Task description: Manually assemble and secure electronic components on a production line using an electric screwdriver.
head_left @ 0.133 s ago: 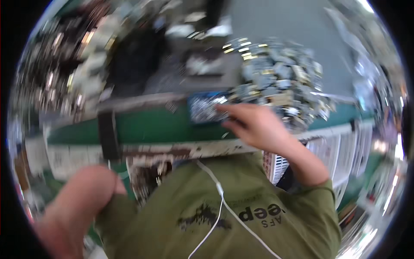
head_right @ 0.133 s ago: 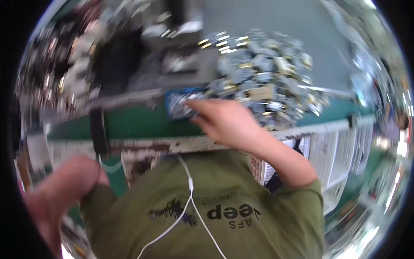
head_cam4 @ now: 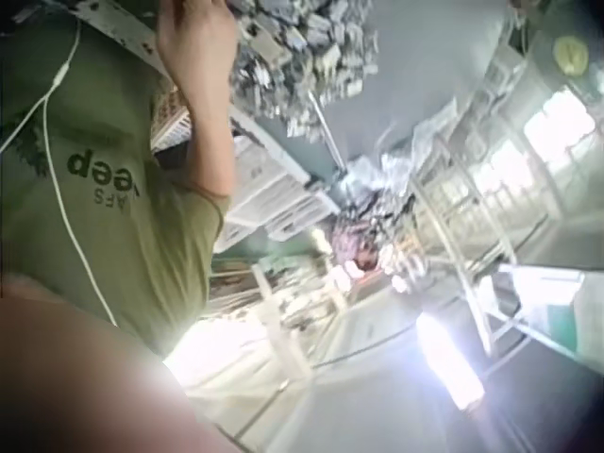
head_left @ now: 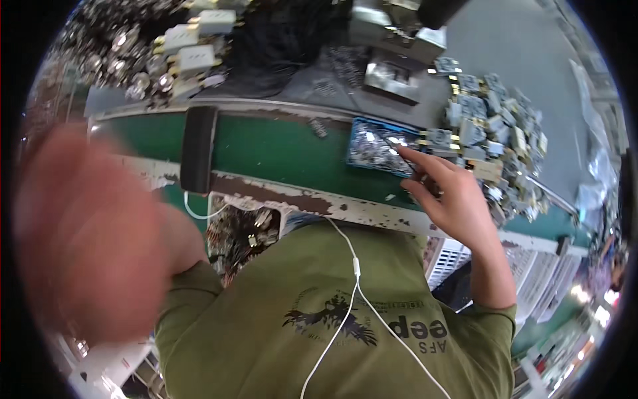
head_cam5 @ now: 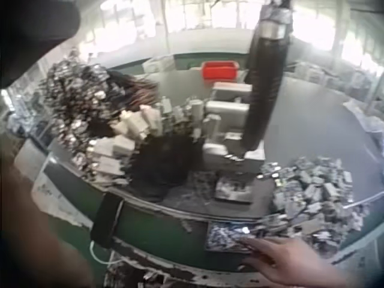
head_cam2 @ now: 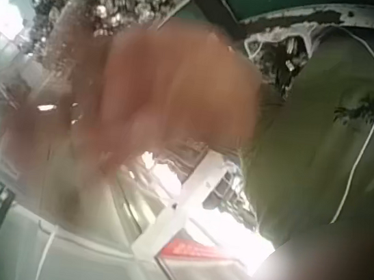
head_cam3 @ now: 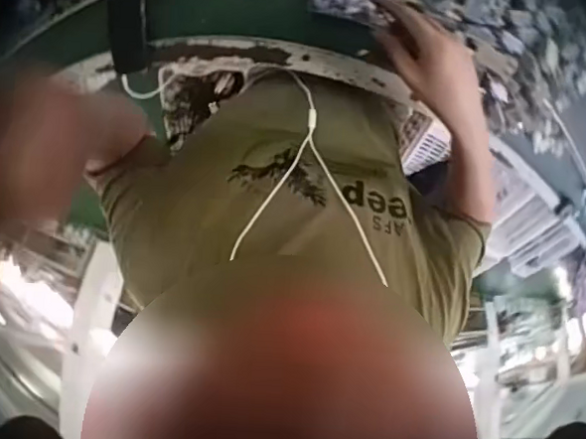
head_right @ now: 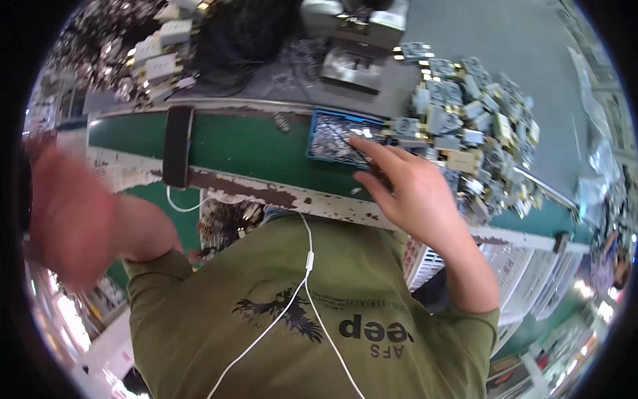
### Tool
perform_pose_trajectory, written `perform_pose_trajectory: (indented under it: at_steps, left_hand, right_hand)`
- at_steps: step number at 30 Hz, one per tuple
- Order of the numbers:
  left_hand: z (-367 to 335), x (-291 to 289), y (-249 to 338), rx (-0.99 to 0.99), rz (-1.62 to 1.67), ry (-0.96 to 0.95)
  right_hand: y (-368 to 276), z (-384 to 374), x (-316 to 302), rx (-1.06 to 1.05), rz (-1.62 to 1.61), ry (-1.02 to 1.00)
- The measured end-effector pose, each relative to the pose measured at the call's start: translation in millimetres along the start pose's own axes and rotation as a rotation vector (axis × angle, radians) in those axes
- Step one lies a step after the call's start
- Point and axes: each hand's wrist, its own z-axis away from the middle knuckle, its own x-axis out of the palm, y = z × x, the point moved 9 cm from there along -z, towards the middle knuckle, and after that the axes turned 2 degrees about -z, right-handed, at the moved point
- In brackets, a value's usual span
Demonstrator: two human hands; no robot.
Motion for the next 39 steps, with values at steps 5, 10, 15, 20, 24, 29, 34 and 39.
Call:
perform_pose_trajectory:
  at_steps: [5, 10, 15, 20, 24, 29, 34, 39]
  left_hand:
    - [149.8, 110.2, -60.0, -0.319, 0.16, -0.714]
    - [196.7, 139.2, -61.8, -0.246, 0.03, -0.888]
    - [191.8, 123.4, -67.7, -0.309, 0.173, -0.763]
    - [164.4, 124.8, -79.0, -0.603, 0.486, -0.755]
    - [186.3, 128.9, -88.4, -0.58, 0.266, -0.911]
    - [187.5, 123.2, -85.1, -0.607, 0.34, -0.795]
    - [174.4, 124.6, -90.7, -0.819, 0.608, -0.734]
    - [159.6, 120.4, -92.0, -0.722, 0.547, -0.656]
  right_hand:
    - [2.5, -8.7, 5.1, -0.029, -0.131, -0.171]
    - [-5.0, -7.8, 4.1, -0.094, -0.162, -0.264]
    - [-27.3, -29.0, -25.5, -0.243, -0.12, 0.024]
    - [-38.0, -78.0, 0.9, -0.35, -0.021, 0.158]
    - [-27.5, -92.3, 8.7, -0.305, 0.124, 0.2]
    - [-44.3, -91.6, 22.1, -0.368, 0.027, 0.145]
    - [-55.9, -91.9, 27.0, -0.5, -0.13, 0.178]
    - [-26.0, -97.8, 34.4, -0.135, -0.43, 0.073]
